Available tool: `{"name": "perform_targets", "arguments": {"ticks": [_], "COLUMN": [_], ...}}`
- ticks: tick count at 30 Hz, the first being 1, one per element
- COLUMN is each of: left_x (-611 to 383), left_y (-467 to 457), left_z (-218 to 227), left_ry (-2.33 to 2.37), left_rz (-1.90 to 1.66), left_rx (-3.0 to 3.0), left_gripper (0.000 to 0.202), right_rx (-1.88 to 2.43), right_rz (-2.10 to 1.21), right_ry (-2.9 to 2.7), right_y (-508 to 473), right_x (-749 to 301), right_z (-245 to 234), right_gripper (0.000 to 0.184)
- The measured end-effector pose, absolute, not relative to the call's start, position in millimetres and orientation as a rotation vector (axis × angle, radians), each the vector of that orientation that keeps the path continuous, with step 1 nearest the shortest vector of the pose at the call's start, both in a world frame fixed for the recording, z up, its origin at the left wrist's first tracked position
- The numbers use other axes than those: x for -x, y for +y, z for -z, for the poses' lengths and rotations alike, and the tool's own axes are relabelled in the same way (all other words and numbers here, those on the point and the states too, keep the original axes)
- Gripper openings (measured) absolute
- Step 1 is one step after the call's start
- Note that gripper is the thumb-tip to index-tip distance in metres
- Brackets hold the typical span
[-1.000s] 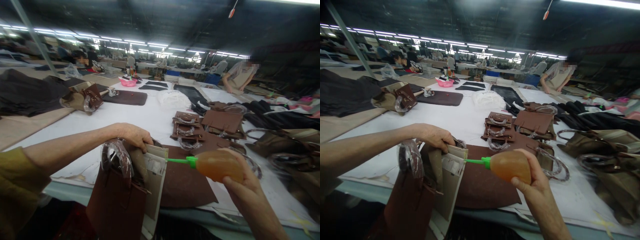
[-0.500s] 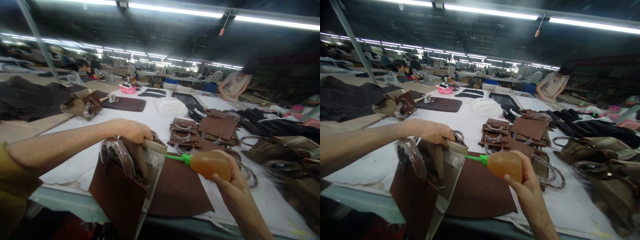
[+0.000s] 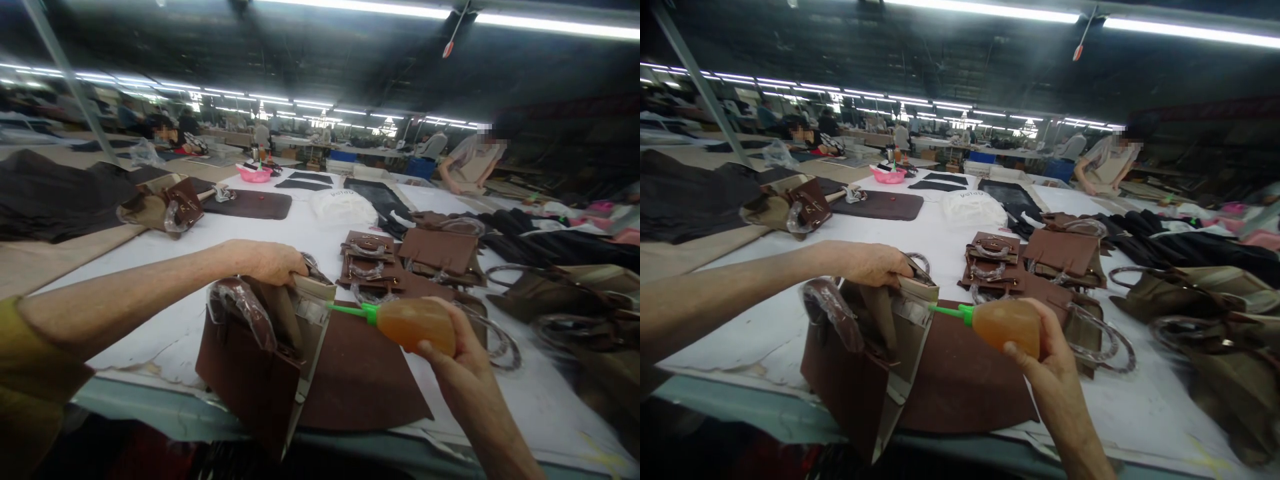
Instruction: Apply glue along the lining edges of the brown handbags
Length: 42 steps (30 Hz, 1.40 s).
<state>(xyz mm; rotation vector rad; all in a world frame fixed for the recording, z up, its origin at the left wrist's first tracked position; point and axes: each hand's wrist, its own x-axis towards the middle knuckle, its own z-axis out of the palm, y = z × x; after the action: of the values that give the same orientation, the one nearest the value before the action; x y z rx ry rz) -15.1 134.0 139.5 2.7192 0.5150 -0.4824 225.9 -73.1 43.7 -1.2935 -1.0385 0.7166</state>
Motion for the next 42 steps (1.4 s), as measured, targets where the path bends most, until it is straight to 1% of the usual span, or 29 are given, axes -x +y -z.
{"name": "perform_targets", "arguments": {"ticks": [8,13,19,26,30,34,42], "left_x": [15.2,14.7,16.1,14.0,11.3,11.0,10.9], "left_y": [130.3,132.6,131.6,122.8,116.9,116.6,115.6], "left_z": [-139.4,-130.8,-125.5,-133.0,-137.6,-135.1,-132.8], "left_ry": [0.562,0.612,0.593,0.680,0.722,0.793,0.848], "left_rz": [0.456,0.459,0.449,0.506,0.510,0.499,0.479], "left_rx": [-2.788,-2.879,-2.940,-2.926,-2.910,-2.881,-2.894], "left_gripper": [0.023,0.022,0.022,0.021,0.024,0.028,0.026], "right_rx": [1.389,1.390,1.385,1.350,1.371,1.365,1.285], "right_rz": [-0.627,-0.661,-0.550,-0.623,-0.629,-0.647,-0.650], "right_ry": [-1.126,-1.124,-1.124,-1.092,-1.071,-1.081,-1.032], "right_y": [-71.5,-71.1,-63.9,-61.8,-64.4,-66.2,-63.7], "right_x": [-221.5,-221.8,-220.6,-221.7,-223.1,-222.0,-223.9], "right_z": [-48.8,-48.2,-56.9,-43.3,-36.5,-34.4,-32.6], "right_gripper": [0.050,0.053,0.047,0.050,0.052,0.052,0.052]}}
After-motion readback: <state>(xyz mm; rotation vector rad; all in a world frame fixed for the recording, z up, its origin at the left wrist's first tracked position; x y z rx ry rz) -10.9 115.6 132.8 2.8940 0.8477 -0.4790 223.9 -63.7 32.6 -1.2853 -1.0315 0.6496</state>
